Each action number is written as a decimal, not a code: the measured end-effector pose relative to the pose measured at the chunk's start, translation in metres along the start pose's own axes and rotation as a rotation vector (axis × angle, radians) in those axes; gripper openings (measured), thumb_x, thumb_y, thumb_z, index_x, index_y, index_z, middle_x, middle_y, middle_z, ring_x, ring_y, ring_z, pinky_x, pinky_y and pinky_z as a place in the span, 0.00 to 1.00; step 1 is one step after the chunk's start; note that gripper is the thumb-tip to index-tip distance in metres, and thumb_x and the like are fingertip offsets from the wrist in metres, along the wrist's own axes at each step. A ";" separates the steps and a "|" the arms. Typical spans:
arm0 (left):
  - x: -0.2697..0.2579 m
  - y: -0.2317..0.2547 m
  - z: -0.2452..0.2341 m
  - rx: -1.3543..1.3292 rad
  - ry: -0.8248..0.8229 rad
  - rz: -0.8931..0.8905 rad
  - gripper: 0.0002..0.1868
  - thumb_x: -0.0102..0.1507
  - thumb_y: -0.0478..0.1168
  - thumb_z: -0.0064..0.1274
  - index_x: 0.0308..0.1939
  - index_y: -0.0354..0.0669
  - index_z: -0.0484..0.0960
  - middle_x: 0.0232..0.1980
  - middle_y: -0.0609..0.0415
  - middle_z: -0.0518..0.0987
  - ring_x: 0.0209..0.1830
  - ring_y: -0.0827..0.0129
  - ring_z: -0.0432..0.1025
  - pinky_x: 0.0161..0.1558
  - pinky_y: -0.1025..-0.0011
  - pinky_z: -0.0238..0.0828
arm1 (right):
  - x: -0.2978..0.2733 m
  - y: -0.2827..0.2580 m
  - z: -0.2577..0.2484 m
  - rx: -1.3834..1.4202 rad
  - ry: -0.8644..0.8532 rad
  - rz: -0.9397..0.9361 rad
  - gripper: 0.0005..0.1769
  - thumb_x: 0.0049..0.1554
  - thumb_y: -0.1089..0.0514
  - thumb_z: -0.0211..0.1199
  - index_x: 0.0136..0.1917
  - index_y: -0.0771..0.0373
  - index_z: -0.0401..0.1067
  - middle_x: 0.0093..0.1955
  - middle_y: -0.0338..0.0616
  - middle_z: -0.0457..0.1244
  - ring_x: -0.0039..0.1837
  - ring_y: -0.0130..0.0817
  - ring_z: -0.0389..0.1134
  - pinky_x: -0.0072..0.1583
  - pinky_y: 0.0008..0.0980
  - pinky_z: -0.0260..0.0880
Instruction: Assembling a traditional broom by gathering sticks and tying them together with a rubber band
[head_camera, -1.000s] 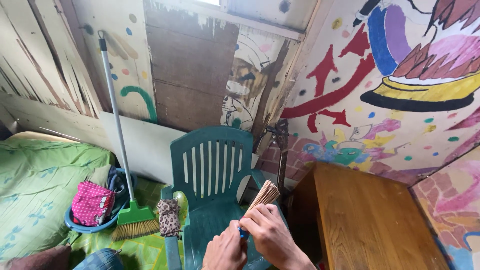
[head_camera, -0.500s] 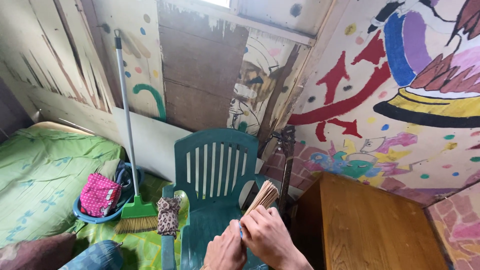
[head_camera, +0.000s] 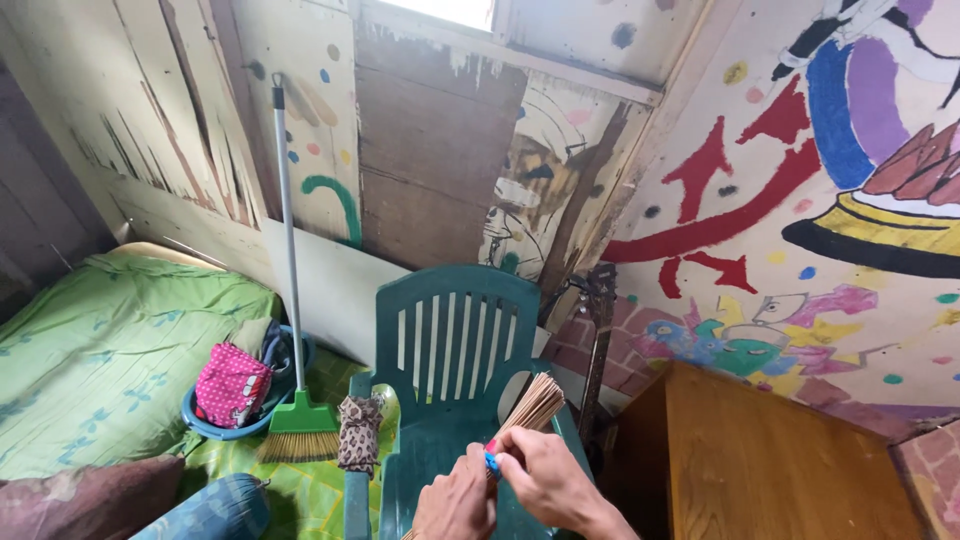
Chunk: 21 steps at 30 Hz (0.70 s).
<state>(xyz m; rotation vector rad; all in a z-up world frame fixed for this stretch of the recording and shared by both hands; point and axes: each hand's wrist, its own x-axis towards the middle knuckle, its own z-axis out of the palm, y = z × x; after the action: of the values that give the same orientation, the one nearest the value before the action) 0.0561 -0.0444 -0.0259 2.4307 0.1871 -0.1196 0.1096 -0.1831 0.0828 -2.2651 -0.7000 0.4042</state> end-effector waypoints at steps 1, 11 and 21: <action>-0.001 -0.001 -0.002 -0.006 -0.001 0.000 0.21 0.63 0.47 0.53 0.53 0.46 0.62 0.47 0.41 0.80 0.40 0.41 0.79 0.41 0.45 0.78 | 0.002 0.001 0.000 0.135 -0.022 0.045 0.08 0.58 0.59 0.61 0.46 0.67 0.74 0.37 0.45 0.71 0.40 0.31 0.72 0.46 0.32 0.74; -0.005 -0.009 -0.038 -0.021 -0.110 -0.018 0.24 0.68 0.64 0.44 0.51 0.49 0.65 0.44 0.40 0.82 0.42 0.39 0.78 0.41 0.45 0.76 | 0.014 -0.011 0.006 0.242 -0.062 0.158 0.09 0.57 0.59 0.65 0.46 0.67 0.79 0.39 0.40 0.72 0.41 0.24 0.72 0.47 0.25 0.75; -0.010 -0.025 -0.051 0.077 -0.022 -0.029 0.22 0.68 0.58 0.46 0.55 0.50 0.63 0.46 0.44 0.80 0.40 0.41 0.79 0.39 0.45 0.77 | 0.014 -0.047 0.027 -0.047 0.100 -0.052 0.08 0.51 0.60 0.70 0.42 0.67 0.76 0.38 0.45 0.70 0.39 0.35 0.73 0.45 0.32 0.75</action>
<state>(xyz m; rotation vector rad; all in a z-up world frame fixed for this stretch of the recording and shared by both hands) 0.0439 0.0064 -0.0021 2.5024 0.2120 -0.1695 0.0910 -0.1320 0.0962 -2.2888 -0.7218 0.2507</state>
